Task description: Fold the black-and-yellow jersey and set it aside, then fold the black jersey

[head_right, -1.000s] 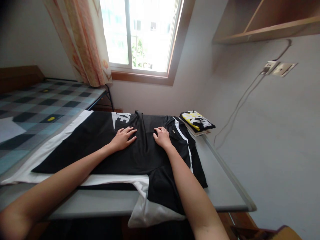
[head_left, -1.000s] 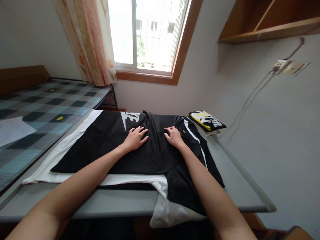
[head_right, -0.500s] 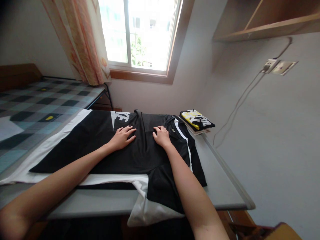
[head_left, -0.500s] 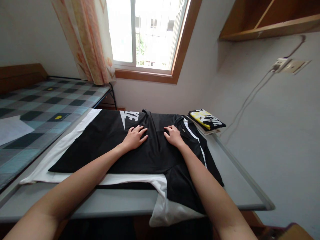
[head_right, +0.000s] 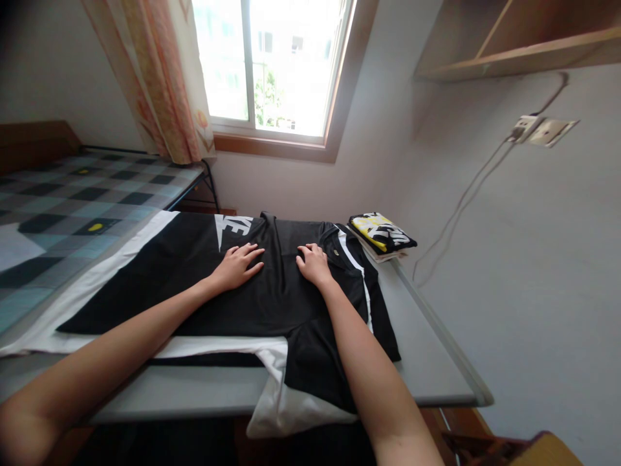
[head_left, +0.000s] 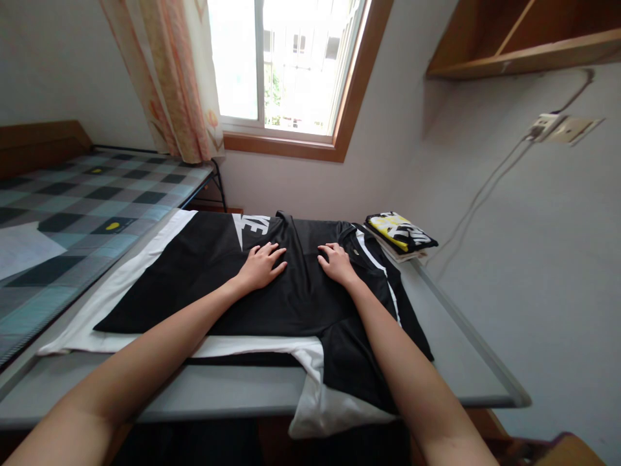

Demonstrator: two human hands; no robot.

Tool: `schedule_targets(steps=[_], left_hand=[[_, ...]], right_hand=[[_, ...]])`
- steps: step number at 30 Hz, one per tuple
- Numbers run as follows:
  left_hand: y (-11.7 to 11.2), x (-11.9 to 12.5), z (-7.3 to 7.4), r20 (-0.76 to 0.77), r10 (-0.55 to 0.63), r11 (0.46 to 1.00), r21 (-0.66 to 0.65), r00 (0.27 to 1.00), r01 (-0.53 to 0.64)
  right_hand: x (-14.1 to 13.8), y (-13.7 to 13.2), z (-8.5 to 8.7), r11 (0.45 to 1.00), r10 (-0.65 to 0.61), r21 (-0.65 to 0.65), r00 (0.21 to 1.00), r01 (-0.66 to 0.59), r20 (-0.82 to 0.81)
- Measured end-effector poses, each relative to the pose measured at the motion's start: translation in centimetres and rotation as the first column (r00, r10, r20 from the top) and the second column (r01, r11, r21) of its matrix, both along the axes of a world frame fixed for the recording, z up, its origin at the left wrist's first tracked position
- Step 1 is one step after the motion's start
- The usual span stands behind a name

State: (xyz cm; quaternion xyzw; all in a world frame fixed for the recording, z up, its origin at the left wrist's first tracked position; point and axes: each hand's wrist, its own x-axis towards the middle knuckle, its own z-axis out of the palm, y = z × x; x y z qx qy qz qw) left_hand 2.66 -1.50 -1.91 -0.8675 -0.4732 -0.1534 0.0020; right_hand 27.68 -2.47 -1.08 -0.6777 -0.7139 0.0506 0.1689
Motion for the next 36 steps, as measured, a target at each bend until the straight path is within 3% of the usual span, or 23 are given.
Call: schedule_targets(steps=[29, 36], left_hand=[[-0.06, 0.01, 0.13, 0.01, -0.001, 1.0, -0.008, 1.0, 0.001], [-0.07, -0.01, 0.01, 0.023, -0.001, 1.0, -0.01, 1.0, 0.001]], right_hand=[[0.12, 0.15, -0.37, 1.0, 0.006, 0.008, 1.0, -0.006, -0.006], [0.22, 0.26, 0.4, 0.967, -0.068, 0.241, 0.995, 0.082, -0.067]])
